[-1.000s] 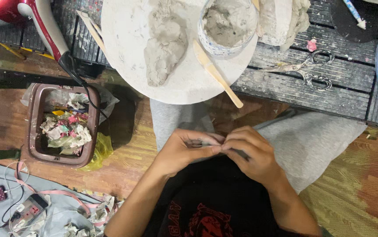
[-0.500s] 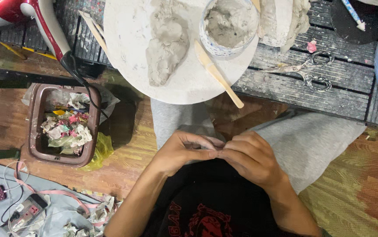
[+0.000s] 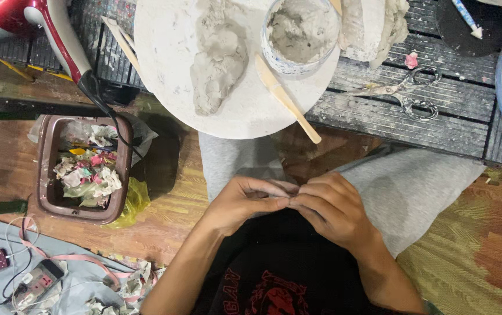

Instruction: The person shapes a small piece of clay using a wooden sculpting tool and their fingers. They repeatedly smooth and refine the surface of the clay piece while seated on the floor.

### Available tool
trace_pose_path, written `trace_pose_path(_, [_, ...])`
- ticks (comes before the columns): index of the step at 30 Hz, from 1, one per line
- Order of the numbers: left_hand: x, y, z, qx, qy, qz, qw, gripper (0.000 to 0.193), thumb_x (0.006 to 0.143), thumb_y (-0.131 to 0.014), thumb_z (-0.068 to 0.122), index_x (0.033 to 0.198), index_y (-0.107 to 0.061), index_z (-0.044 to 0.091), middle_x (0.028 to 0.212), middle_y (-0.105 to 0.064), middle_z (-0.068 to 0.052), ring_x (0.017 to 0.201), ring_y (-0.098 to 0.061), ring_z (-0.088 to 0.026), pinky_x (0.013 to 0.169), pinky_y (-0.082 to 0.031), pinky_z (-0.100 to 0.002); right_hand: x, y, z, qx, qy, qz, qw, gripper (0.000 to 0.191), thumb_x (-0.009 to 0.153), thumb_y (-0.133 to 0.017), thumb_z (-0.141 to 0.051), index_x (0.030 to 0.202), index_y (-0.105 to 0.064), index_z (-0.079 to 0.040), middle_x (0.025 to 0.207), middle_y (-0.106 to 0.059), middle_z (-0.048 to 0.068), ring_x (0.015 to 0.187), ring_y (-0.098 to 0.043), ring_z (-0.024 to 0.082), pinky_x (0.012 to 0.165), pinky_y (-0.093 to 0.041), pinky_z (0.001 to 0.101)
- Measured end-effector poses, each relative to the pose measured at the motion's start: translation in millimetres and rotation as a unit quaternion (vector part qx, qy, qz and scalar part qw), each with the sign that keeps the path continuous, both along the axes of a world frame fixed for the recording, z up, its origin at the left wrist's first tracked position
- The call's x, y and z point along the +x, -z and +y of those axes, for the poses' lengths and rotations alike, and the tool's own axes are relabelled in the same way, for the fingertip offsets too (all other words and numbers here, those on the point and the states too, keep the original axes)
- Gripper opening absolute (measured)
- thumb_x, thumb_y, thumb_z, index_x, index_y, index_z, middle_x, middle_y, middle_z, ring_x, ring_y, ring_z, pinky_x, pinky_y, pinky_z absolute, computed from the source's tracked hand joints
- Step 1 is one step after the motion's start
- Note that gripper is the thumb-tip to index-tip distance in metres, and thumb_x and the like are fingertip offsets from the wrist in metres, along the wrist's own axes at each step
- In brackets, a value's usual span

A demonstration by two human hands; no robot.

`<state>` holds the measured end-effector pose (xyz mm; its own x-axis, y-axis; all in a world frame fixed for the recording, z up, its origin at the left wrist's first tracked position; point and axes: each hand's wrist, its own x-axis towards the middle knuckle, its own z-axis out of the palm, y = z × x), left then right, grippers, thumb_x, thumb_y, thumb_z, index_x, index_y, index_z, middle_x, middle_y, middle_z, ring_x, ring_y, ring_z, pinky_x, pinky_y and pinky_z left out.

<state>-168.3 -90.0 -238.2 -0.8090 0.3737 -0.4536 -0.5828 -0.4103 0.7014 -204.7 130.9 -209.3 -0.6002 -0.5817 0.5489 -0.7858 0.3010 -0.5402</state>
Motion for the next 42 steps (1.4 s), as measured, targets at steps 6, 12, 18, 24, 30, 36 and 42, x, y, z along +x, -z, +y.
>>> trace_pose_path(6, [-1, -3, -3, -0.025, -0.005, 0.018, 1.000, 0.015, 0.084, -0.079, 0.001, 0.097, -0.078, -0.005, 0.123, -0.074, -0.022, 0.103, -0.075, -0.025, 0.089, -0.063, -0.033, 1, -12, -1, 0.054, 0.007, 0.014, 0.998, 0.024, 0.079, -0.087, -0.015, 0.096, -0.073, -0.006, 0.098, -0.070, 0.004, 0.091, -0.068, 0.021, 0.074, -0.055, 0.0355])
trace_pose_path(12, [1, -4, 4, -0.025, -0.026, 0.010, 0.999, 0.018, 0.087, -0.077, 0.005, 0.103, -0.078, -0.003, 0.121, -0.075, -0.022, 0.103, -0.074, -0.023, 0.091, -0.061, -0.032, -2, -17, -1, 0.082, 0.019, -0.006, 0.996, 0.025, 0.081, -0.085, -0.012, 0.100, -0.071, -0.002, 0.101, -0.069, 0.008, 0.094, -0.069, 0.024, 0.077, -0.057, 0.0377])
trace_pose_path(18, [-1, -2, 4, -0.015, -0.053, 0.011, 0.998, 0.016, 0.089, -0.076, 0.007, 0.101, -0.077, -0.005, 0.122, -0.074, -0.022, 0.110, -0.073, -0.024, 0.101, -0.057, -0.036, 0, -17, 4, 0.051, 0.035, -0.084, 0.995, 0.027, 0.088, -0.079, -0.010, 0.107, -0.063, -0.002, 0.106, -0.067, 0.012, 0.094, -0.070, 0.023, 0.079, -0.060, 0.0331])
trace_pose_path(24, [-1, -1, 1, -0.019, -0.042, 0.009, 0.999, 0.019, 0.089, -0.074, 0.007, 0.102, -0.074, -0.007, 0.124, -0.073, -0.024, 0.113, -0.072, -0.027, 0.103, -0.055, -0.037, -34, -33, 6, -0.029, -0.020, -0.012, 0.999, 0.021, 0.097, -0.067, -0.001, 0.113, -0.054, 0.001, 0.099, -0.062, 0.011, 0.087, -0.066, 0.018, 0.073, -0.060, 0.0287])
trace_pose_path(30, [1, -3, -1, 0.008, -0.044, -0.014, 0.999, 0.019, 0.091, -0.071, 0.007, 0.104, -0.072, -0.007, 0.127, -0.071, -0.026, 0.117, -0.071, -0.029, 0.105, -0.055, -0.038, -87, -76, 3, -0.046, 0.098, 0.054, 0.993, 0.010, 0.112, -0.061, 0.006, 0.114, -0.053, 0.000, 0.102, -0.062, 0.013, 0.087, -0.063, 0.015, 0.070, -0.052, 0.0267])
trace_pose_path(36, [1, -4, -8, 0.020, -0.051, -0.012, 0.998, 0.020, 0.094, -0.069, 0.008, 0.105, -0.070, -0.008, 0.129, -0.070, -0.026, 0.119, -0.069, -0.030, 0.106, -0.054, -0.038, -118, -108, -18, -0.007, 0.121, 0.077, 0.990, 0.014, 0.120, -0.064, -0.006, 0.111, -0.057, 0.002, 0.109, -0.063, 0.012, 0.092, -0.061, 0.016, 0.078, -0.050, 0.0286])
trace_pose_path(42, [1, 0, -10, 0.009, -0.049, -0.015, 0.999, 0.023, 0.094, -0.068, 0.012, 0.107, -0.070, -0.007, 0.129, -0.070, -0.025, 0.120, -0.069, -0.030, 0.106, -0.054, -0.037, -126, -103, -56, 0.039, 0.031, 0.167, 0.985, 0.014, 0.108, -0.080, -0.011, 0.114, -0.070, -0.003, 0.106, -0.067, 0.010, 0.088, -0.064, 0.021, 0.074, -0.051, 0.0303])
